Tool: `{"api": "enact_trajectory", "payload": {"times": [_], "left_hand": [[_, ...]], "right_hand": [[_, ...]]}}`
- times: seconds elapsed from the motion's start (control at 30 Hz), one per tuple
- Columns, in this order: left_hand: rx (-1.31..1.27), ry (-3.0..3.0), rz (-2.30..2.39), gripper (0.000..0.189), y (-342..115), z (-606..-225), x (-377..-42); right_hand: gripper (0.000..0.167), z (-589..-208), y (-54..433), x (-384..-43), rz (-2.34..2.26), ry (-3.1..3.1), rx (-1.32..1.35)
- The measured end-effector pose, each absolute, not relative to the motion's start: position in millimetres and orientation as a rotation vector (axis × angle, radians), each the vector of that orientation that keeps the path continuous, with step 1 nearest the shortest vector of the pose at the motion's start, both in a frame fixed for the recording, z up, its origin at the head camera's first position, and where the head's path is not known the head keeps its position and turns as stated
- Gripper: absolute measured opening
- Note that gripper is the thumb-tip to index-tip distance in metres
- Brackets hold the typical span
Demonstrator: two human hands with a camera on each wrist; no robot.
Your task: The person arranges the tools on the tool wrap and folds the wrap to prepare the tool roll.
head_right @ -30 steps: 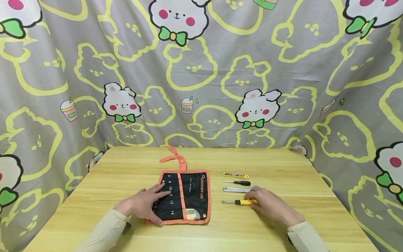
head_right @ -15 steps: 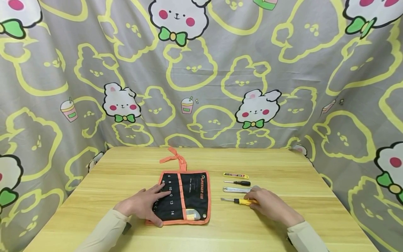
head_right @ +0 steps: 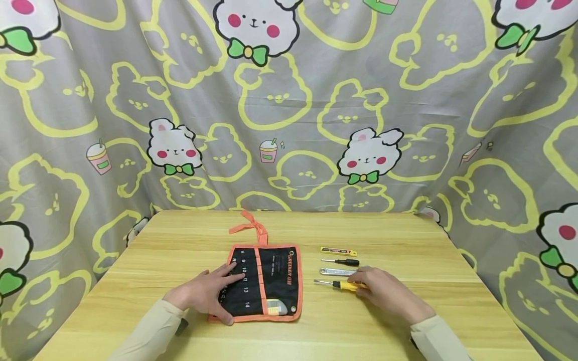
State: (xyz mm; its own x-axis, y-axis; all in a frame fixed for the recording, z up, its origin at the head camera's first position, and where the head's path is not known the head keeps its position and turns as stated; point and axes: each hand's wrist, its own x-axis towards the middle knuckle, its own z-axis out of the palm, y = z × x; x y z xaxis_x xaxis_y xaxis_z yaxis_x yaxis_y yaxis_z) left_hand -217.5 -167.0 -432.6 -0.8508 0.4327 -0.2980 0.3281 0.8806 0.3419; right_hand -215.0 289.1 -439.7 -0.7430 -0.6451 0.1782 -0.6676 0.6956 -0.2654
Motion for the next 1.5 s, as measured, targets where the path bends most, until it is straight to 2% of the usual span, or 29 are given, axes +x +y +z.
{"api": "enact_trajectory", "payload": {"times": [0.6,1.5], "left_hand": [[0.565,2.677,0.421,0.105,-168.7,-432.0,-218.1],[0.563,2.664,0.438,0.105,-168.3,-433.0,-217.4]], "right_hand": [[0.023,-418.0,240.5,-222.7,0.429,-2.735,1.188],[0.021,-430.7,191.9,-222.4,0.414,-2.755,1.320]]}}
